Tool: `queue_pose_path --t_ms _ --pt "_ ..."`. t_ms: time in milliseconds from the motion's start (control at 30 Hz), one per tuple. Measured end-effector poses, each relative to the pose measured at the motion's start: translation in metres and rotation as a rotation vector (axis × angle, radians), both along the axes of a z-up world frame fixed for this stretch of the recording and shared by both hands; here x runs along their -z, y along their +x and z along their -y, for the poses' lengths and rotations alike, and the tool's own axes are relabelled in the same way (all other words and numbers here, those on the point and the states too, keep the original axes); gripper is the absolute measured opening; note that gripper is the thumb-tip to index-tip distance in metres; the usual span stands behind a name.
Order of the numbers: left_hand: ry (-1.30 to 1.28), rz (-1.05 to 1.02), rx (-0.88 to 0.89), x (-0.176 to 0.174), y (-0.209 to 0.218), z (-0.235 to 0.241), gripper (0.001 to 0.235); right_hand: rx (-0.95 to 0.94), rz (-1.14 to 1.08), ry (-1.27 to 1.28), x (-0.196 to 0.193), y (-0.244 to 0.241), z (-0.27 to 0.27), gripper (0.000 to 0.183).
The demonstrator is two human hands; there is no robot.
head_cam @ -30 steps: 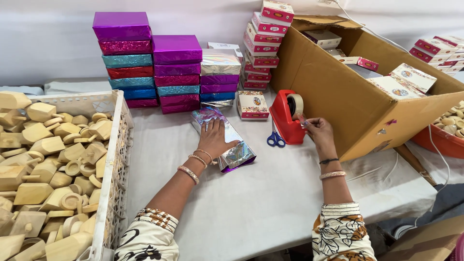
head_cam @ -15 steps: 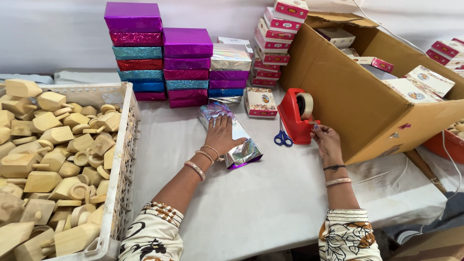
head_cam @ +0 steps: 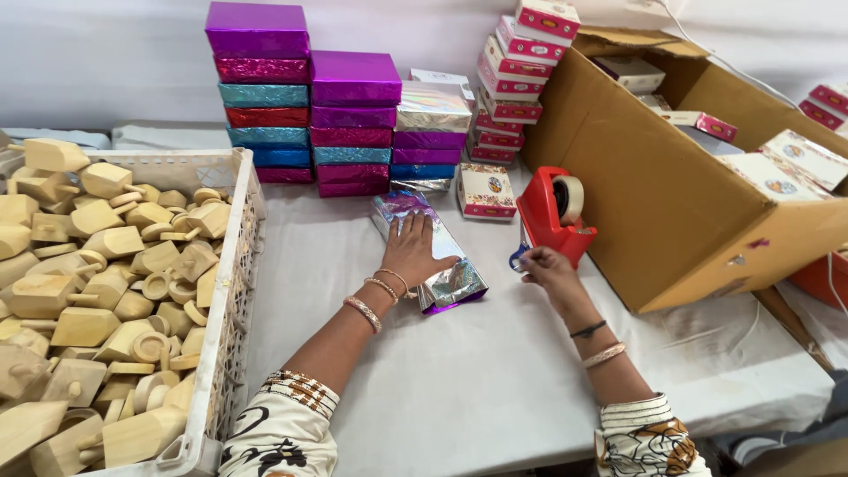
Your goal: The person wraps a small rectangular box with shiny purple foil paper. They fold the paper around the box, crease the edges, and secure the wrapping with clear tape from a red dispenser. The wrapped box is then placed on a stack of other wrapped boxes.
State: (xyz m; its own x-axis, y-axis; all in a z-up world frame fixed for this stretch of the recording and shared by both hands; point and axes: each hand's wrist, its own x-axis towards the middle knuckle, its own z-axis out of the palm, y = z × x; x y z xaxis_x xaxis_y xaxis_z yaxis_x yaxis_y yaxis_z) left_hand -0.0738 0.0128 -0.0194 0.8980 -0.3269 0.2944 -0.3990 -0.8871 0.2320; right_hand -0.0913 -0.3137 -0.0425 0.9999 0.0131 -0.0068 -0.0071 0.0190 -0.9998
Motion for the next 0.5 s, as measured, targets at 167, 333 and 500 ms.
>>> queue_pose_path --t_ms 167,333,500 --pt "-0.006 0.025 0.000 0.001 0.001 0.000 0.110 -0.171 0.118 -0.274 -0.050 0.007 -0.060 0.009" --pt "-0.006 0.062 -0.017 0.003 0.001 0.001 0.108 -0.318 0.274 -0.492 -0.057 0.044 -0.096 0.010" --pt "-0.042 0.085 -0.004 -0.002 -0.003 0.000 0.112 -0.462 0.266 -0.601 -0.061 0.060 -0.123 0.012"
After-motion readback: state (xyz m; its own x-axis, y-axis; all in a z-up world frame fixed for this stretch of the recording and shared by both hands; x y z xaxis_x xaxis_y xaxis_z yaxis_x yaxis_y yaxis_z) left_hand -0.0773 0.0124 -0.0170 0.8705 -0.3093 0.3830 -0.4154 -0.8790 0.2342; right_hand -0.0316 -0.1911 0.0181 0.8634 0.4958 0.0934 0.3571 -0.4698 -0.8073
